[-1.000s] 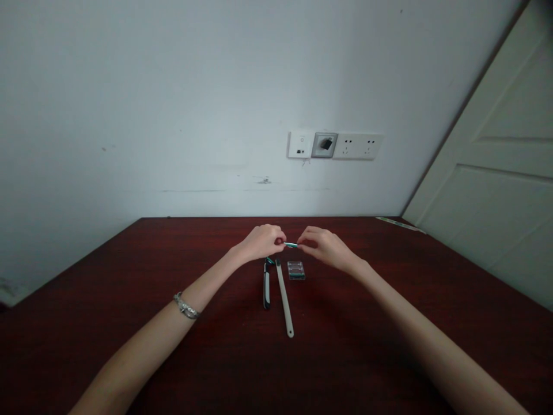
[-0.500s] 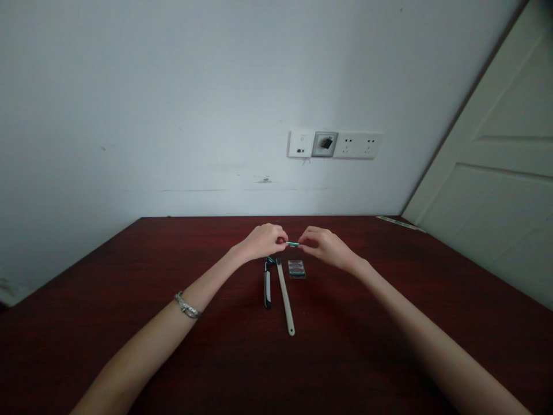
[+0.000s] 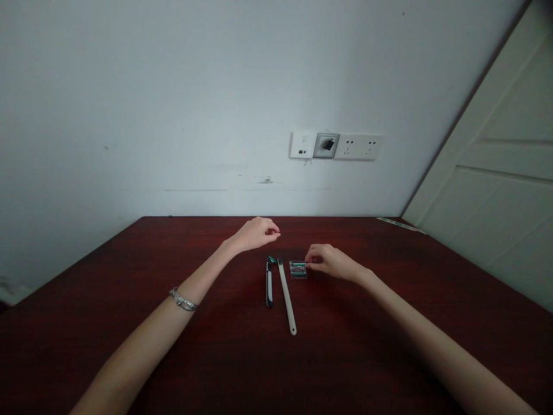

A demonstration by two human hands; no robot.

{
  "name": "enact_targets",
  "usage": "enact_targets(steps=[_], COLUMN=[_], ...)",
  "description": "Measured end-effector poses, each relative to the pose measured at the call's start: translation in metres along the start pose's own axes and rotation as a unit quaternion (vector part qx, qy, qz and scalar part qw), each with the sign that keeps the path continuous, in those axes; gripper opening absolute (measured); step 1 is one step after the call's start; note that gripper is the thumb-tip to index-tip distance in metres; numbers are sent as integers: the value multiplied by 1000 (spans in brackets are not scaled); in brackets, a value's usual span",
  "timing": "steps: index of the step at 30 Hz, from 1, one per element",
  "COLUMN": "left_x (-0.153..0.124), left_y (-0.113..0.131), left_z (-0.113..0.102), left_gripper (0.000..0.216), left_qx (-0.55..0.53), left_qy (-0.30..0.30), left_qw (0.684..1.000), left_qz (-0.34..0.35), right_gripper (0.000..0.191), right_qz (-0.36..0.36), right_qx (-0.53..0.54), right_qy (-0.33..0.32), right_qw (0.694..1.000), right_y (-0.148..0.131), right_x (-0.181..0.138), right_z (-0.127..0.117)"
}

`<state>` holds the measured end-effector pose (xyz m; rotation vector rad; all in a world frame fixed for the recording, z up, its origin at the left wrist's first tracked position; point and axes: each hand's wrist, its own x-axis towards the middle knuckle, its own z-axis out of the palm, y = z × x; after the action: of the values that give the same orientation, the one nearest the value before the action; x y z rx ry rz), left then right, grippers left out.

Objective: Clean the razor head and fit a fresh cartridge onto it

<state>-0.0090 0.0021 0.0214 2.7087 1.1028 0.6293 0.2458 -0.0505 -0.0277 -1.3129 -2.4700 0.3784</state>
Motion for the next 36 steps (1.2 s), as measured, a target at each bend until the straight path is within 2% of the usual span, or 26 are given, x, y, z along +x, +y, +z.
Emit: enact_targets(steps=[22,36], left_x=[2,3], left_y=[-2,-1], left_z=[6,6], left_gripper=[26,31], left_qx=[11,9], left_qy=[-31,-46], left_qw=[999,999], left_qz=[-5,-10], right_gripper=[12,14], right_qz=[8,7], right_qx=[-22,-34], right_qy=[-32,-30], right_qw=[999,999], right_y=[-2,-3], right_x=[1,1], right_z=[3,3])
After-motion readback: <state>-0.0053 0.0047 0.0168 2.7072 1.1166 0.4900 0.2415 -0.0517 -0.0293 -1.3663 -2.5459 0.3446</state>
